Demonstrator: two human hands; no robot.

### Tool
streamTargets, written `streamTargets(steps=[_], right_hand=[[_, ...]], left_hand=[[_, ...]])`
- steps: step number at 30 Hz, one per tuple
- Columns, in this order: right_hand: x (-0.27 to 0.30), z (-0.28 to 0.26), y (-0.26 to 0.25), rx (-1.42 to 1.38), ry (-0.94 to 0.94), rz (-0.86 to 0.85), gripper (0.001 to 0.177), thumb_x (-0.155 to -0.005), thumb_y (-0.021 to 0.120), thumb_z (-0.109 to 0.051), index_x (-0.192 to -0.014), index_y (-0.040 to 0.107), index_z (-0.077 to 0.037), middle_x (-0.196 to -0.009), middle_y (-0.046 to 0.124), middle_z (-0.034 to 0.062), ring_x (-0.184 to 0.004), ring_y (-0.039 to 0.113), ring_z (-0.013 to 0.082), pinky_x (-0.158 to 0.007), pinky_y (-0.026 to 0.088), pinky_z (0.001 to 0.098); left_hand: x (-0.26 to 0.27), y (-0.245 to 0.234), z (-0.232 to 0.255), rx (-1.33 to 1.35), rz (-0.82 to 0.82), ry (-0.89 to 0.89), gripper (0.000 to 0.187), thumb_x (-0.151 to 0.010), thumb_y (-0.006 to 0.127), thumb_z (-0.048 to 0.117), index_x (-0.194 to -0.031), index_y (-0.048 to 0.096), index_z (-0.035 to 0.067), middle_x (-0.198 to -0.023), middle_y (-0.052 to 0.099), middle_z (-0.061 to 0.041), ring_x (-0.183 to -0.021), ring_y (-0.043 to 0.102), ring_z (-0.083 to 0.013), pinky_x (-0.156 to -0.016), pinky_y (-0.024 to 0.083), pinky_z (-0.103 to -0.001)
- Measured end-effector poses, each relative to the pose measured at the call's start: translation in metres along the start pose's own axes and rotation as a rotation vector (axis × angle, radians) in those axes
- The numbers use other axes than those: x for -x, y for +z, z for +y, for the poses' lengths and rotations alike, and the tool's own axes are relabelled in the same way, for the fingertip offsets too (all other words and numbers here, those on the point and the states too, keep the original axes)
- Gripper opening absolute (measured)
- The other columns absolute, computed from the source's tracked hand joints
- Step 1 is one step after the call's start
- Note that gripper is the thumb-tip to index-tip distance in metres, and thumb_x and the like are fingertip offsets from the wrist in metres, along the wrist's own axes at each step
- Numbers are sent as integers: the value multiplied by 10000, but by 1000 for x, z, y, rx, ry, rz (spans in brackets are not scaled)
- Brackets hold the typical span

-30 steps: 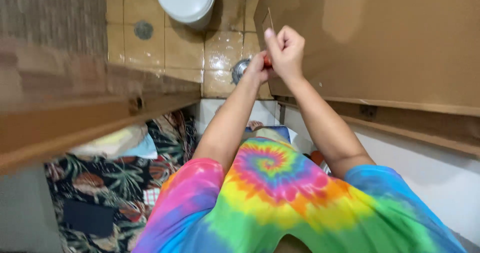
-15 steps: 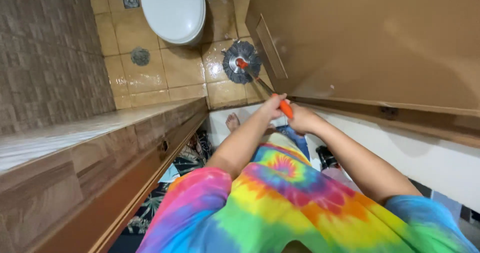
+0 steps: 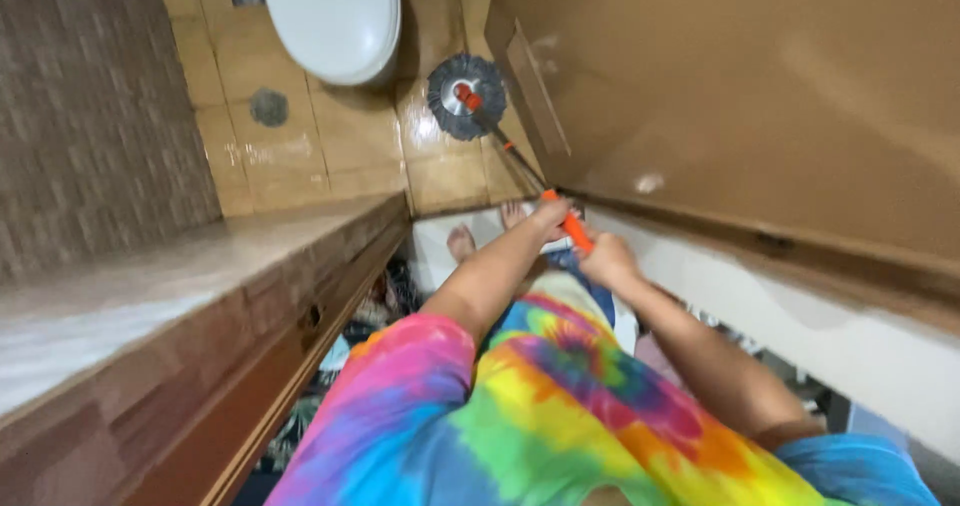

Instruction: Prepare a mop and bucket and mop the tiled floor in a bathroom.

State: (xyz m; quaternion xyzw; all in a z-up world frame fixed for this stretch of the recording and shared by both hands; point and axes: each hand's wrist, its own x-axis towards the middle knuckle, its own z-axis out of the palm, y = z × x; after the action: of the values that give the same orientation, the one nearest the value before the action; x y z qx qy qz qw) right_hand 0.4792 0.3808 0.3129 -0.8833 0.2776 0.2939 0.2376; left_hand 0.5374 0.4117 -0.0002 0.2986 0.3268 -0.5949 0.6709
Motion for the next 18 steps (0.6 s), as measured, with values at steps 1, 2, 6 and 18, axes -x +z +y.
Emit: streamTargets(steps=[1,2,6,18], right_hand=[[-13,-3,9,-13,9,-13,497,-853,693,-309,-1348,647,-283,-1042,723,225,-987,690,430,-868,553,515],[-35,-6,24,-12,5,-7,497,-853,693,-309,-1348,647,-283,-1042,723,225,-987,690,430,-868,553,515],[-112,-53,25,-124,-182,78,527,-861,655,-263,-1384,595,-288,-1053,712,229,-980,677,447,-858,546,510],[-356,-161,48,-204,-147,98,500,-901,629,-259,-1392,560,-193,-1122,695,228,-1065,682,402,-888,533,478]], left_hand=[[1,-7,14,-9,58,32,217,-1055,546,279,-940,553,94,-762,566,-101,-697,597,-278,-667,568,-464],[1,-20,33,-12,55,39,217,-1055,546,279,-940,553,94,-762,566,-101,-697,597,-278,-667,568,-464],[36,-26,120,-204,134,270,381,-1023,494,426,-949,617,73,-752,609,-112,-619,582,-253,-585,503,-425],[201,-15,226,-217,346,736,217,-990,556,322,-1079,623,136,-926,619,22,-820,554,-99,-681,443,-278]])
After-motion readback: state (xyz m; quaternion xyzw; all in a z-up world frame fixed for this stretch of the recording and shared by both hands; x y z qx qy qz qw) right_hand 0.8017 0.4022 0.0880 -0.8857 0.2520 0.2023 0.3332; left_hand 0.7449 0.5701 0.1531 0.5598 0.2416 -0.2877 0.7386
